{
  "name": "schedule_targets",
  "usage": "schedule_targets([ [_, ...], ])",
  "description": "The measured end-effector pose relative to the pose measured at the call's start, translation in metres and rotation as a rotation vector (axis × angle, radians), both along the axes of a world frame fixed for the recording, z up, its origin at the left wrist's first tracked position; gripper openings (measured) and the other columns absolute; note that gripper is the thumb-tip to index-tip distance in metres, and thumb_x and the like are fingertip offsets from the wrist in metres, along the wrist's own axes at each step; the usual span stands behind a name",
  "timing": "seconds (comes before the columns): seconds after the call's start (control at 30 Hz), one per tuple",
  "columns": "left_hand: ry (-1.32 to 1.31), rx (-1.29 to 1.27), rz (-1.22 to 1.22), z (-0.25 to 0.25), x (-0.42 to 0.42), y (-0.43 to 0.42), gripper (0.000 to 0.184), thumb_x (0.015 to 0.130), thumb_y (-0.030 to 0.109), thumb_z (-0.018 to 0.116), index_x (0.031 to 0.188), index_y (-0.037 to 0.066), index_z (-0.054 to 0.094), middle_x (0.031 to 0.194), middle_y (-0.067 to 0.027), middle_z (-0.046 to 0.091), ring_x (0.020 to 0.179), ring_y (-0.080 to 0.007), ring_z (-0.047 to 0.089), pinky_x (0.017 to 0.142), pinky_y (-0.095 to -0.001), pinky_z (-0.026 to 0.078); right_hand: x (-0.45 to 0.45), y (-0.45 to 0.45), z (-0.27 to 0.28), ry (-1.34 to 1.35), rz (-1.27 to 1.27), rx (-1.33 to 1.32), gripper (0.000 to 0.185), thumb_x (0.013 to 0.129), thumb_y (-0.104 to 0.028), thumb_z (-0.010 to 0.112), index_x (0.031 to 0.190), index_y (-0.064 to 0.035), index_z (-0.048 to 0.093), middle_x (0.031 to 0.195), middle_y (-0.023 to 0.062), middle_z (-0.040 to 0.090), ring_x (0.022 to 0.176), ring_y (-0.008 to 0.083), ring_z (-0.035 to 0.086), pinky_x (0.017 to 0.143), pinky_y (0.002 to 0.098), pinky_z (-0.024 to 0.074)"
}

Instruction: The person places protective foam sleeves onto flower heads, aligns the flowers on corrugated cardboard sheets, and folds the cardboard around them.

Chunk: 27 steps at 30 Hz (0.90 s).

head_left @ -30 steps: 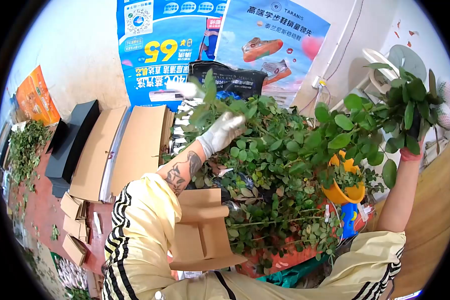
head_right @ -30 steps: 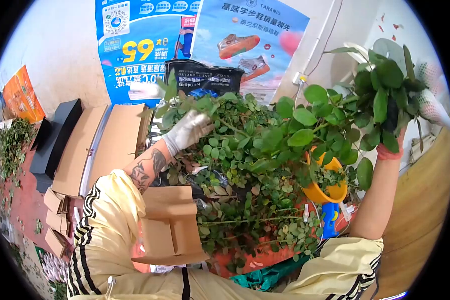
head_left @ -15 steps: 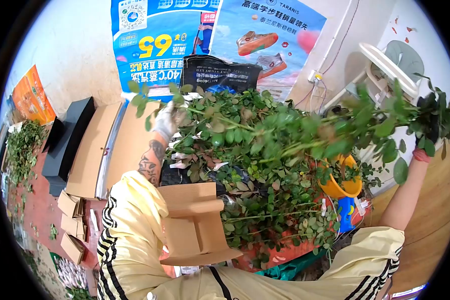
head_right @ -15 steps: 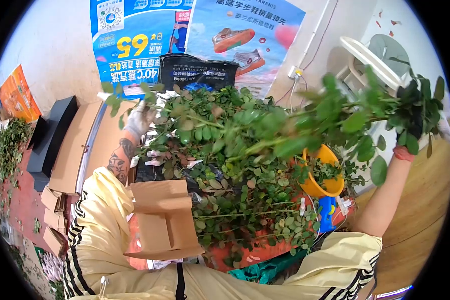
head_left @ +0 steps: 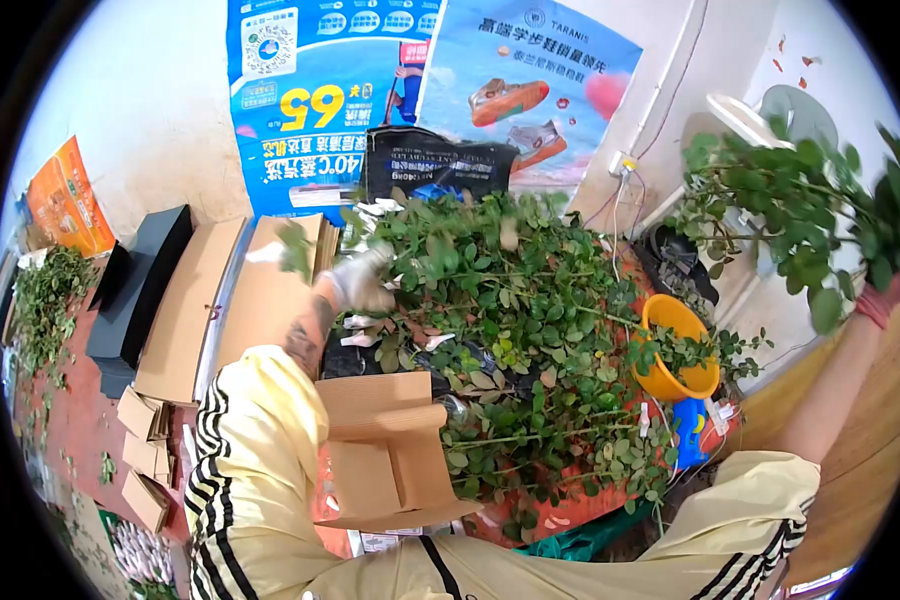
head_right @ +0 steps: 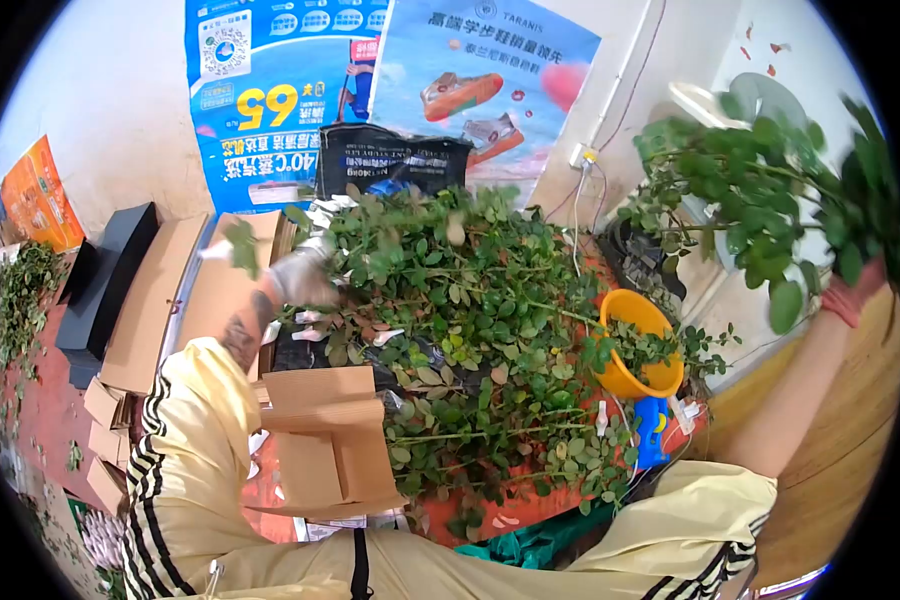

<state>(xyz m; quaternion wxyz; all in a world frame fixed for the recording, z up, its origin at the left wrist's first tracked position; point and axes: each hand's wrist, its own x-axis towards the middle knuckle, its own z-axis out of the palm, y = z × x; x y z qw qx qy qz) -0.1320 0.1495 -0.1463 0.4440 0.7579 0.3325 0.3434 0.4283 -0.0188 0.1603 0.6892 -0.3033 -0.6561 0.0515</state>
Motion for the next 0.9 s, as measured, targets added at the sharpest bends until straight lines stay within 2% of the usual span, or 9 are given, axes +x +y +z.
schedule_targets([
  [0.03,0.612,0.452,-0.085,0.009,0.009,-0.017,0.051,0.087,0.037,0.057,0.122,0.000,0.052,0.117,-0.0193,0.059,0.111,-0.0288,0.056,0.096,-0.0364,0.043,-0.017,0.005,-0.005,-0.005,0.031,-0.020,0.037,0.090,-0.015,0.054,0.123,0.0024,0.048,0.113,0.0148,0.057,0.095,0.0239,0.058,0.085,0.0332,0.0497],
  [0.1,0.855,-0.098,0.122,0.022,0.041,-0.029,0.060,0.086,0.035,0.058,0.132,-0.001,0.042,0.123,-0.0208,0.055,0.113,-0.0276,0.055,0.097,-0.0326,0.041,-0.058,0.012,-0.017,-0.020,0.118,-0.070,0.037,0.090,-0.014,0.054,0.122,0.0030,0.048,0.112,0.0154,0.058,0.094,0.0243,0.058,0.085,0.0332,0.0500],
  [0.2,-0.164,0.012,0.036,0.098,0.052,-0.130,0.083,0.080,0.046,0.067,0.139,-0.002,0.031,0.132,-0.0195,0.048,0.119,-0.0273,0.050,0.099,-0.0386,0.040,-0.135,0.021,-0.046,-0.056,0.322,-0.210,0.037,0.090,-0.014,0.054,0.122,0.0040,0.049,0.111,0.0163,0.058,0.093,0.0249,0.059,0.084,0.0331,0.0503],
  [0.3,0.006,0.815,0.240,0.150,0.043,-0.202,0.099,0.067,0.039,0.079,0.141,0.000,0.026,0.140,-0.0222,0.034,0.130,-0.0345,0.035,0.105,-0.0434,0.030,-0.216,0.025,-0.091,-0.069,0.640,-0.413,0.037,0.089,-0.014,0.054,0.121,0.0049,0.049,0.110,0.0171,0.058,0.092,0.0255,0.059,0.083,0.0330,0.0507],
  [0.4,0.028,1.012,0.200,0.164,0.048,-0.243,0.099,0.058,0.028,0.084,0.136,-0.002,0.032,0.136,-0.0253,0.037,0.128,-0.0404,0.036,0.105,-0.0472,0.030,-0.278,0.016,-0.140,-0.037,1.008,-0.603,0.037,0.089,-0.013,0.054,0.120,0.0058,0.049,0.109,0.0180,0.059,0.090,0.0261,0.059,0.083,0.0330,0.0510],
  [0.6,-0.187,0.984,0.114,0.180,0.068,-0.266,0.073,0.063,0.014,0.079,0.127,0.000,0.046,0.122,-0.0202,0.054,0.112,-0.0380,0.052,0.094,-0.0450,0.041,-0.319,0.016,-0.180,-0.043,1.731,-0.605,0.037,0.088,-0.012,0.054,0.119,0.0077,0.050,0.107,0.0198,0.059,0.088,0.0272,0.060,0.082,0.0328,0.0517],
  [0.7,-0.145,0.971,0.090,0.178,0.067,-0.268,0.074,0.064,0.016,0.081,0.127,0.000,0.047,0.126,-0.0204,0.052,0.116,-0.0368,0.052,0.096,-0.0442,0.041,-0.311,-0.032,-0.180,0.481,1.081,-0.934,0.030,0.091,-0.009,0.048,0.116,0.0071,0.050,0.103,0.0189,0.060,0.084,0.0260,0.063,0.075,0.0338,0.0541],
  [0.8,-0.114,0.977,0.101,0.177,0.073,-0.276,0.075,0.063,0.017,0.082,0.127,-0.002,0.047,0.126,-0.0205,0.052,0.115,-0.0366,0.052,0.096,-0.0433,0.042,-0.305,-0.041,-0.175,0.382,1.059,-0.954,0.029,0.092,-0.010,0.045,0.116,0.0044,0.051,0.108,0.0169,0.060,0.092,0.0236,0.061,0.083,0.0336,0.0522],
  [0.9,-0.120,0.957,0.134,0.174,0.080,-0.277,0.076,0.063,0.015,0.082,0.128,-0.003,0.046,0.126,-0.0207,0.053,0.115,-0.0362,0.052,0.096,-0.0424,0.042,-0.304,-0.037,-0.187,0.456,0.705,-0.913,0.029,0.094,-0.012,0.044,0.118,0.0016,0.050,0.112,0.0143,0.058,0.102,0.0211,0.057,0.089,0.0333,0.0494],
])
